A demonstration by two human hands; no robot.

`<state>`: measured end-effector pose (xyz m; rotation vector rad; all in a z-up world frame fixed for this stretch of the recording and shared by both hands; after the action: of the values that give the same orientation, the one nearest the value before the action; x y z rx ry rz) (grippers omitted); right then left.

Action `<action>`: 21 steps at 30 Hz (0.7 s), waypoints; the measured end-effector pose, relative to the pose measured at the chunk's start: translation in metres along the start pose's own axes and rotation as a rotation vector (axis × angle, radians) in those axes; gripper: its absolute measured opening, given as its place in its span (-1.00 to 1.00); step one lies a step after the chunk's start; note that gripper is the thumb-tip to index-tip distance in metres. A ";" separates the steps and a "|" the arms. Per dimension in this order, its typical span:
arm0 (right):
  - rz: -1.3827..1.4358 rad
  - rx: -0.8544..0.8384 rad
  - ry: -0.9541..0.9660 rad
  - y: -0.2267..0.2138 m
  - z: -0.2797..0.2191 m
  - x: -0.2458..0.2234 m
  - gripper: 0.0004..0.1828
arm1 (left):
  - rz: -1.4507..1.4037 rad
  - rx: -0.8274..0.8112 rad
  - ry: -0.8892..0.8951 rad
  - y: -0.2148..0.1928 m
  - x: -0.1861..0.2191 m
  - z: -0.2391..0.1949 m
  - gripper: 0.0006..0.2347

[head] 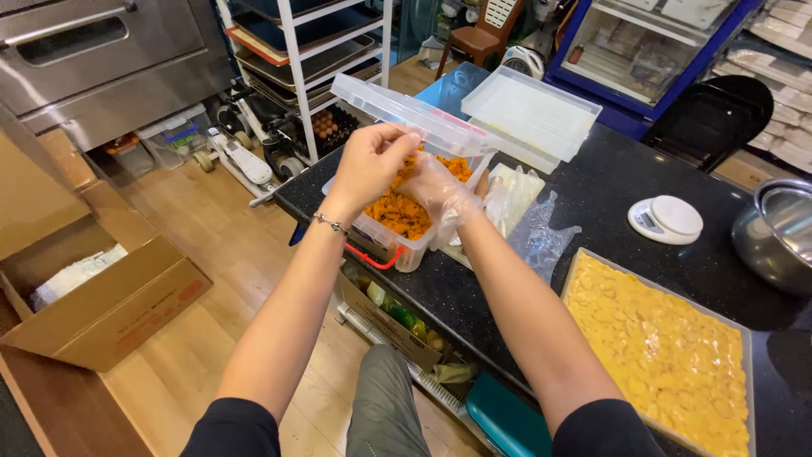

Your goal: The person scoops an orange filling from a plastic container and spreads it evenly over a yellow base in a rectangular baking pan using their gloved hand.

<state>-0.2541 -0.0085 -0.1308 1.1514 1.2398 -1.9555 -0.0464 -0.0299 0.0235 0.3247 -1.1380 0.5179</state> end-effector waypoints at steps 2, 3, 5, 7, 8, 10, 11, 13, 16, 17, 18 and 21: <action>-0.077 0.066 0.071 -0.006 -0.020 0.010 -0.22 | -0.036 0.030 -0.021 -0.002 0.013 -0.003 -0.85; -0.154 0.127 0.141 -0.011 -0.030 0.017 -0.15 | -0.071 0.065 -0.043 -0.005 0.019 -0.006 -0.86; -0.309 0.182 0.095 -0.006 -0.062 -0.057 -0.16 | -0.112 0.077 -0.055 -0.003 0.020 -0.007 -0.87; -0.466 0.238 0.052 -0.016 -0.094 -0.102 -0.14 | -0.155 0.085 -0.068 -0.001 0.021 -0.008 -0.87; -0.318 0.224 0.077 -0.025 -0.109 -0.106 -0.23 | -0.183 0.095 -0.082 -0.002 0.019 -0.009 -0.87; -0.167 0.214 0.111 -0.038 -0.128 -0.108 -0.29 | -0.213 0.098 -0.105 -0.002 0.021 -0.014 -0.86; -0.152 0.233 0.128 -0.044 -0.133 -0.106 -0.40 | -0.224 0.109 -0.094 -0.002 0.025 -0.016 -0.84; -0.138 0.262 0.164 -0.070 -0.153 -0.086 -0.49 | -0.244 0.107 -0.096 -0.006 0.011 -0.015 -0.81; -0.327 0.365 0.375 -0.131 -0.225 -0.052 -0.51 | -0.229 0.069 -0.072 -0.014 -0.025 -0.013 -0.86; -0.315 0.369 0.356 -0.145 -0.258 -0.060 -0.49 | -0.193 0.071 -0.094 -0.016 -0.033 -0.018 -0.87; -0.304 0.373 0.337 -0.158 -0.291 -0.069 -0.46 | -0.156 0.072 -0.114 -0.017 -0.042 -0.023 -0.84; -0.496 0.353 0.753 -0.194 -0.380 -0.102 -0.47 | -0.168 -0.002 -0.102 -0.028 -0.050 -0.034 -0.89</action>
<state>-0.2185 0.4188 -0.0364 2.0468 1.7186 -2.2355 -0.0211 -0.0472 -0.0358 0.4445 -1.1981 0.3554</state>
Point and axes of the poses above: each hand's wrist, its own z-axis towards the middle knuckle, its own y-axis out of the palm, x = y × z, the point moved 6 cm from there along z, towards the middle knuckle, and after that the axes turned 12 degrees about -z, right-handed, at the moved point
